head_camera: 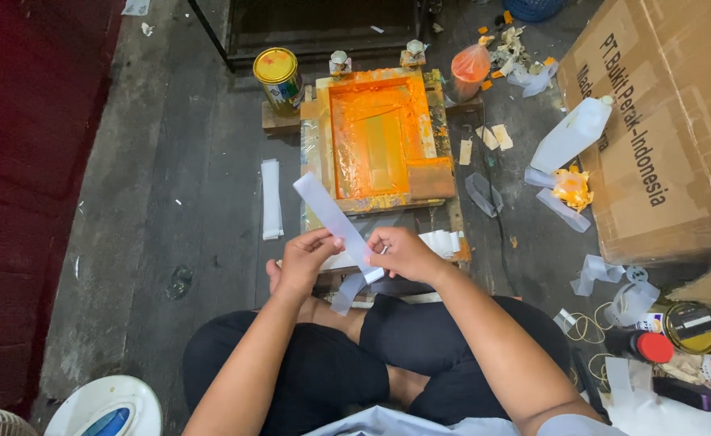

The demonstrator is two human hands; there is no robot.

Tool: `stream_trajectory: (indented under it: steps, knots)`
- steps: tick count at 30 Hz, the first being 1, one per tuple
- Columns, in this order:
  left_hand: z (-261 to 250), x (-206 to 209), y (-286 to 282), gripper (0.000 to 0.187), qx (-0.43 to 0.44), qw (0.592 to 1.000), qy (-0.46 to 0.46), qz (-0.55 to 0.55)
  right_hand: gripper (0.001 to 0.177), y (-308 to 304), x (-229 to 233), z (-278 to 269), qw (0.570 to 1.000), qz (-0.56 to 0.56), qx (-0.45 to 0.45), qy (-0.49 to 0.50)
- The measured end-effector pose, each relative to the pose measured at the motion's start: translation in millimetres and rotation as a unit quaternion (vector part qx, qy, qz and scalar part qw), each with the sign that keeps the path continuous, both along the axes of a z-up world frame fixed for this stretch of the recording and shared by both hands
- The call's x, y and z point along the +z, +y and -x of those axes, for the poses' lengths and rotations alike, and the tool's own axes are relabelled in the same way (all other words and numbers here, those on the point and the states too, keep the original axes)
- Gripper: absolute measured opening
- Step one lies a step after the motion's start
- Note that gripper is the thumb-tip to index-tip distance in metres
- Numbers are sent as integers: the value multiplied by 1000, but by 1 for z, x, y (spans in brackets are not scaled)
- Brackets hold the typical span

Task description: The person sits on the floor and performs screen printing. They place a white strip of material under a screen frame filled with orange ink, then use a squeegee to pull the ink across the screen. The person repeats this process with multiple strips.

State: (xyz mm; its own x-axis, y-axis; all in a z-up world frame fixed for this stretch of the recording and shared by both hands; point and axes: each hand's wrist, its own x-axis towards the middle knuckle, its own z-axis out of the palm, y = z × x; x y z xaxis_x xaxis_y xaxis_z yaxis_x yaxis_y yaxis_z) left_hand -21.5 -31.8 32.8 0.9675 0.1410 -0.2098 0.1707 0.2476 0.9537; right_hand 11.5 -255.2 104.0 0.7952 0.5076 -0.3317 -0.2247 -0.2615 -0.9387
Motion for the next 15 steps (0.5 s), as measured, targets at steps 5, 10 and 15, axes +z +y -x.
stream_trajectory:
  steps: [5, 10, 15]
  knots:
    - [5, 1, -8, 45, -48, 992, -52, -106, 22, 5, -29, 1, 1000, 9, -1, -12]
    - [15, 10, -14, 62, -101, 969, -152, -168, 20, 9, 4, 5, 1000, -7, -11, -15]
    - [14, -9, -15, 78, -149, 975, -117, -115, 16, 9, -12, 1, 998, -17, -39, -39]
